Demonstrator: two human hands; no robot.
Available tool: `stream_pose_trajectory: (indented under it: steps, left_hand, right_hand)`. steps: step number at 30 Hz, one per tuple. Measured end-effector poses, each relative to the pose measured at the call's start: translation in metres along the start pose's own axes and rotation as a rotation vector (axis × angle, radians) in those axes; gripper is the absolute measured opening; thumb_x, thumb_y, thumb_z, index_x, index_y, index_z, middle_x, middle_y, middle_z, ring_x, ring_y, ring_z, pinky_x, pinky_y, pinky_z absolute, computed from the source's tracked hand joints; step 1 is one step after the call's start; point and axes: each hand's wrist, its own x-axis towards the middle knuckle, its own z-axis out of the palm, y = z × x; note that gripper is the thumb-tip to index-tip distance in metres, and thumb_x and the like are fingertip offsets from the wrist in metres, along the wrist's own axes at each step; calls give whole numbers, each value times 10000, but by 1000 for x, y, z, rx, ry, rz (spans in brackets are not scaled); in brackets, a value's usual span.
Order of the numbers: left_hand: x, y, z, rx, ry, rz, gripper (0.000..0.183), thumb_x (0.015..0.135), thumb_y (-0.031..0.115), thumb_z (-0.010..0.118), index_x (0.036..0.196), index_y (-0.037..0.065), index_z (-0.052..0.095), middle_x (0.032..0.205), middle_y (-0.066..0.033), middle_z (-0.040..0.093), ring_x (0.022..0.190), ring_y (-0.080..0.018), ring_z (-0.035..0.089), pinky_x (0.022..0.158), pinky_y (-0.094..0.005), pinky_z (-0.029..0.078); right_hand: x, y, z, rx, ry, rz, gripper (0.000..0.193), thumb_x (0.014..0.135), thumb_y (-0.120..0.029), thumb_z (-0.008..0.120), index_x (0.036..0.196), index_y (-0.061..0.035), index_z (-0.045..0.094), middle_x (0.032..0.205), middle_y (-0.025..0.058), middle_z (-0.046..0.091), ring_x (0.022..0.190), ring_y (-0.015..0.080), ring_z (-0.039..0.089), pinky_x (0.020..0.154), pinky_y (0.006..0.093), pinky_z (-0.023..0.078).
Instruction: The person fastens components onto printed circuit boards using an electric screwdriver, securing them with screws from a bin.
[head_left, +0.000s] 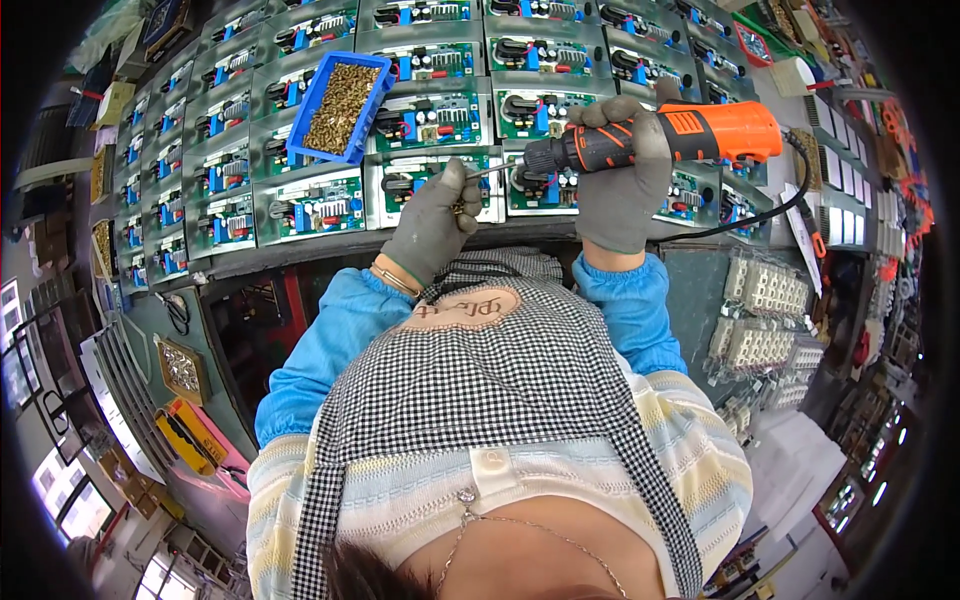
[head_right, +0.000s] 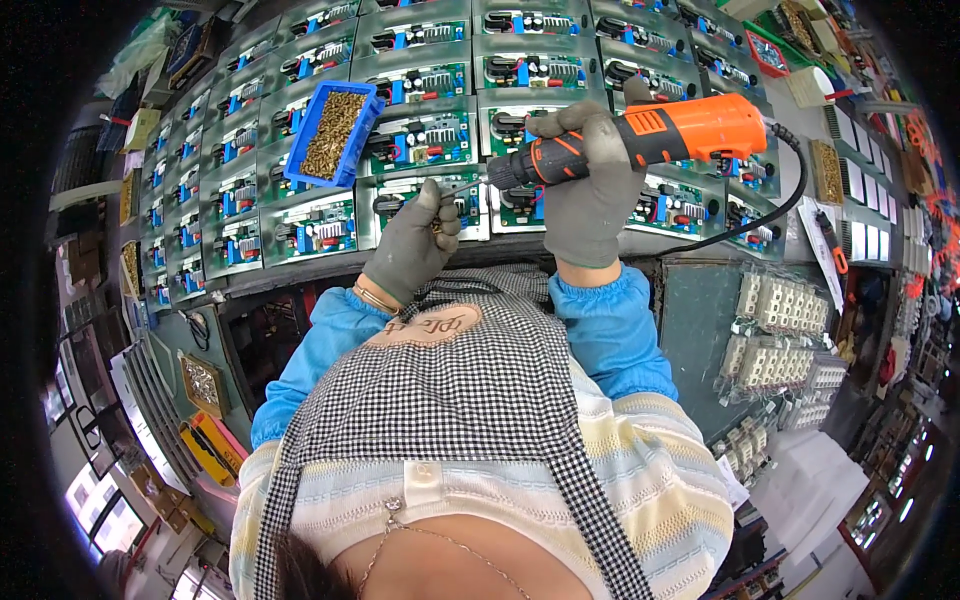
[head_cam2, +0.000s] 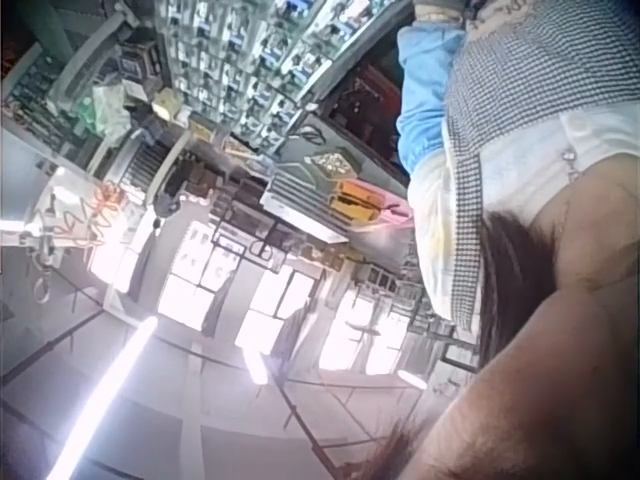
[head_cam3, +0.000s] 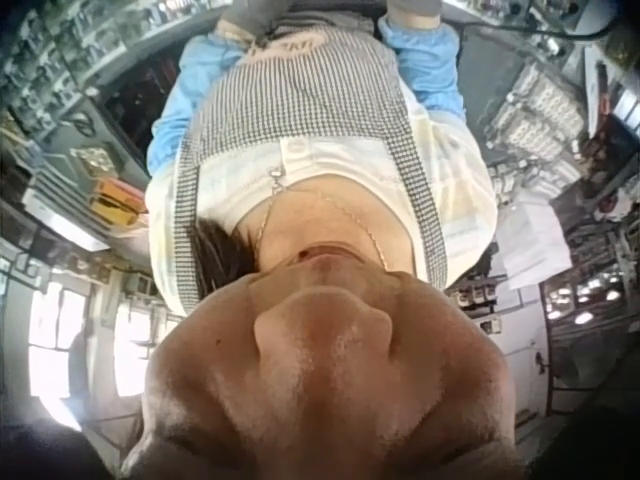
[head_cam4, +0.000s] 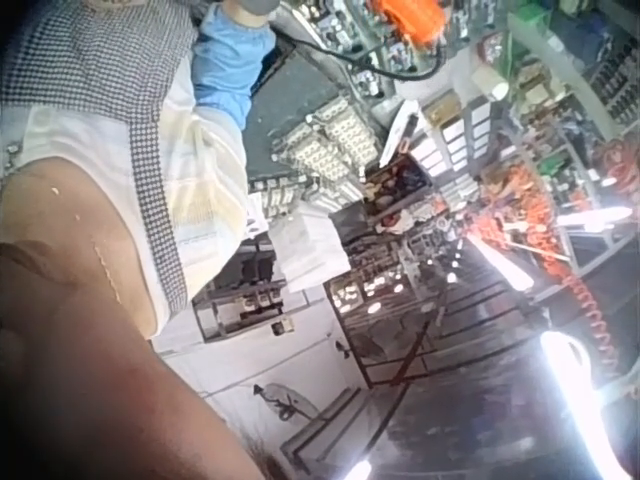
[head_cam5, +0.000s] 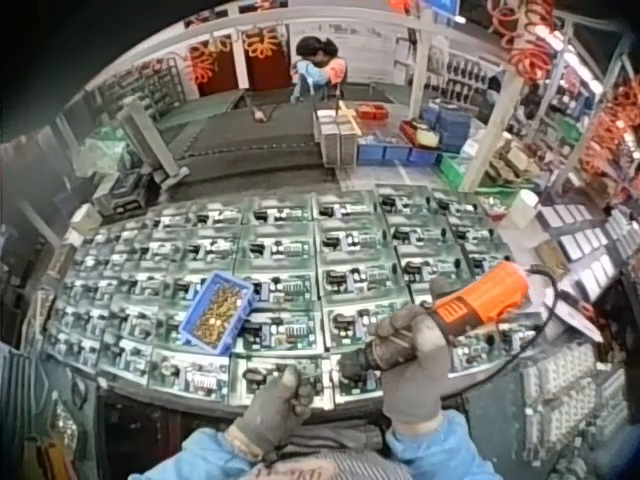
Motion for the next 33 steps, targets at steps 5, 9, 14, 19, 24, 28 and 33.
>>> stream_pose_trajectory:
  steps: [5,9,14,19,24,28,33]
  left_hand:
    - [-10,11,-14,166,186,73,448,1025,396,492,1214,3,592,937,-20,599,772,-100,522,668,-232,456]
    - [-24,44,-17,676,270,120,338,983,292,537,1182,48,661,933,-57,639,803,-162,604,682,-274,477]
    - [-17,66,-15,2072,226,466,254,832,223,661,1062,123,702,944,-123,661,891,-312,657,774,-419,526]
    - [3,69,-44,2491,87,486,97,812,98,635,857,90,721,920,-121,690,877,-299,687,719,-400,556]
    - [9,84,-49,2466,-101,529,95,802,105,629,816,88,722,916,-132,693,862,-313,688,724,-417,552]
    - [5,93,-47,2386,-199,583,113,799,132,620,819,83,720,902,-138,690,852,-324,683,730,-435,546]
    - [11,93,-50,2408,-235,546,125,798,141,621,827,75,723,906,-135,692,858,-334,681,743,-441,544]
  right_hand:
    - [-13,6,4,-64,120,-16,551,869,-163,605,1350,-1,391,844,115,653,788,255,681,804,450,566]
    - [-37,3,5,-291,50,84,136,845,-120,631,903,3,642,836,98,664,779,223,669,778,384,551]
    - [-64,20,4,-468,-86,94,735,835,-6,635,1451,47,238,896,101,654,816,237,681,788,410,573]
    - [-75,22,9,-615,-74,24,769,833,-12,655,1471,9,228,913,96,654,848,237,675,830,426,562]
    - [-81,20,15,-506,-15,-27,776,834,-25,654,1474,10,216,916,102,657,846,248,669,828,443,552]
    - [-84,18,23,-528,16,-128,790,833,-50,654,1478,18,204,916,106,660,838,249,665,822,447,551]
    - [-90,19,30,-548,77,-128,802,829,-65,661,1479,22,201,916,103,660,844,232,662,840,452,559]
